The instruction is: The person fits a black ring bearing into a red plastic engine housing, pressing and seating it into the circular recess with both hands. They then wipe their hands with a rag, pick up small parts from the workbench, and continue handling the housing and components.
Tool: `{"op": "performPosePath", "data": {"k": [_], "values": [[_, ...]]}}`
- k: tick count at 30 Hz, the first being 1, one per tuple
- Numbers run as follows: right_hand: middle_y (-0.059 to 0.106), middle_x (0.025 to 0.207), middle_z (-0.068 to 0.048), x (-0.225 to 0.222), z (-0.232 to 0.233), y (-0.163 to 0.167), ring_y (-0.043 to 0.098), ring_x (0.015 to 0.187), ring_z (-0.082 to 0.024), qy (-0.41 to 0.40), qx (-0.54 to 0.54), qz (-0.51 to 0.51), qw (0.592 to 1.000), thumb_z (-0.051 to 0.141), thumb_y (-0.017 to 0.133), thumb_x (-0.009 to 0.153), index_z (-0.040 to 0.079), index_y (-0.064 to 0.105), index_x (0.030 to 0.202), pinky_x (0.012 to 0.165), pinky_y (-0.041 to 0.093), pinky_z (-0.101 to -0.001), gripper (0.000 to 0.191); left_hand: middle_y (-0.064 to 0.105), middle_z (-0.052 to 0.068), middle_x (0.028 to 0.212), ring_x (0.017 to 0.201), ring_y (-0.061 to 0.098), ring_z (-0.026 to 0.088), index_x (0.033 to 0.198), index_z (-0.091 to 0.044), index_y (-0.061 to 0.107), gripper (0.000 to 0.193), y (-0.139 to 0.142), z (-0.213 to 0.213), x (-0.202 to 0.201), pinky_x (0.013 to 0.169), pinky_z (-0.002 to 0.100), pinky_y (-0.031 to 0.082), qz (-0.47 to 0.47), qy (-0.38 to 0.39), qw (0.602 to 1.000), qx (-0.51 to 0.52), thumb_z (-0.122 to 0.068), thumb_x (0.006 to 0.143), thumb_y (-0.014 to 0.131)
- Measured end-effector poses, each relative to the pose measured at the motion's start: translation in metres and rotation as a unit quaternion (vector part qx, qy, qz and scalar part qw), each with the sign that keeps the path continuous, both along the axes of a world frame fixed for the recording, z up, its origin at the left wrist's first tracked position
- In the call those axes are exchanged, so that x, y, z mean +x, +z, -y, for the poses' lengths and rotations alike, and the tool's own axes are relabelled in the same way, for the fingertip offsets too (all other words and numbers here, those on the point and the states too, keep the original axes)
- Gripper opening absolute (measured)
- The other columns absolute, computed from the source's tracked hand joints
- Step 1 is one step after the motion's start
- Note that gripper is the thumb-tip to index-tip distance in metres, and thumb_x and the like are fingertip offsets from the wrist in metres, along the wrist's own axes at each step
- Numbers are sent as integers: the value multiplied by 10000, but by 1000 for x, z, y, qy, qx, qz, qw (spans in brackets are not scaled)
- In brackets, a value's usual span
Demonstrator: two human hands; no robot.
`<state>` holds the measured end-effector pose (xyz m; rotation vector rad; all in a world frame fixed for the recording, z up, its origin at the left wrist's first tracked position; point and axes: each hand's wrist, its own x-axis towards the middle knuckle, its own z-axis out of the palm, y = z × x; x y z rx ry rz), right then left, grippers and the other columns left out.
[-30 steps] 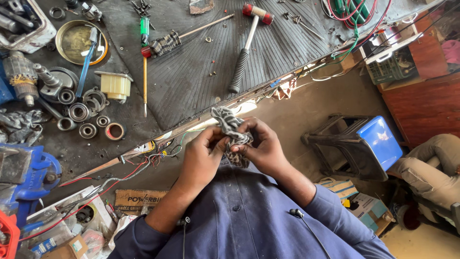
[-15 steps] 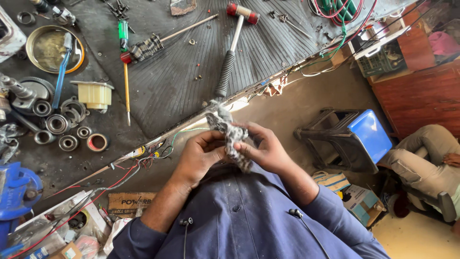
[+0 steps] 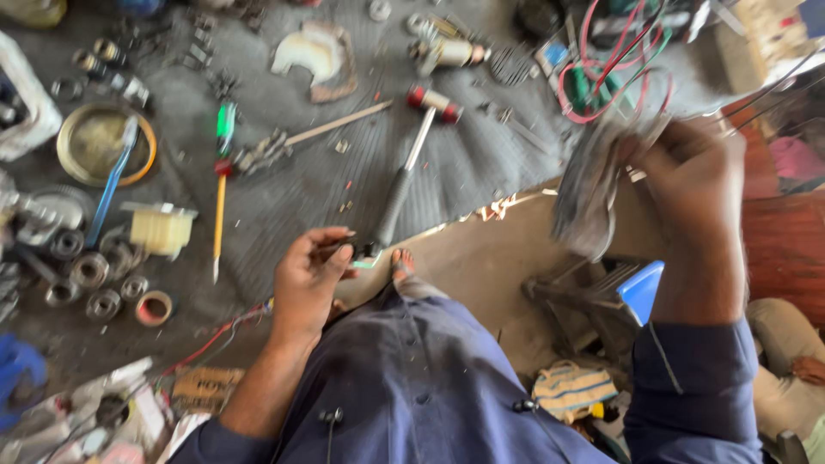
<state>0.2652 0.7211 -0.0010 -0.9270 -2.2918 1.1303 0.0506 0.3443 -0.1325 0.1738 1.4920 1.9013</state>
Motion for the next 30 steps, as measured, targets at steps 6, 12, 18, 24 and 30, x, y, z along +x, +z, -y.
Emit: {"op": "performPosePath", "data": {"k": [6,12,18,24,30], "values": [[707,762,-118,-50,-17,-9,694,680,-270,-56,292,169,940,225,848,992,-2,665,1222,656,515,-391,371,703,53,1006,917,727,146,1153,19,632,230,0,-48,0,787,311,647,29,-1,999,35,-53,941,686],[803,954,-72,-98,100,-92,775,915,-128,261,-322,90,905,41,797,816,47,596,1367,805,610,-269,586,733,83,979,854,746,157,1118,11,599,226,-17,-69,18,785,298,631,66,-54,996,-13,-57,924,692],[763,1135,-135,-112,94,-146,755,1044,-167,302,-346,23,888,-17,799,841,-29,598,1337,942,621,-314,536,753,62,970,894,724,104,1014,22,656,155,-31,-82,34,798,255,590,-58,17,997,-56,-87,947,744],[708,1204,-131,-132,85,-146,737,1029,-162,373,-355,81,854,-23,752,875,-23,586,1390,887,620,-292,541,797,44,878,791,748,80,1032,-36,762,189,-7,-72,33,709,248,572,-154,23,959,-236,-196,943,716],[624,1314,-100,-139,85,-127,675,955,-145,481,-215,67,848,-10,832,775,5,651,1320,819,645,-260,574,806,61,872,776,768,161,1033,-69,774,197,16,-71,34,706,295,596,-158,-11,963,-216,-213,902,740]]}}
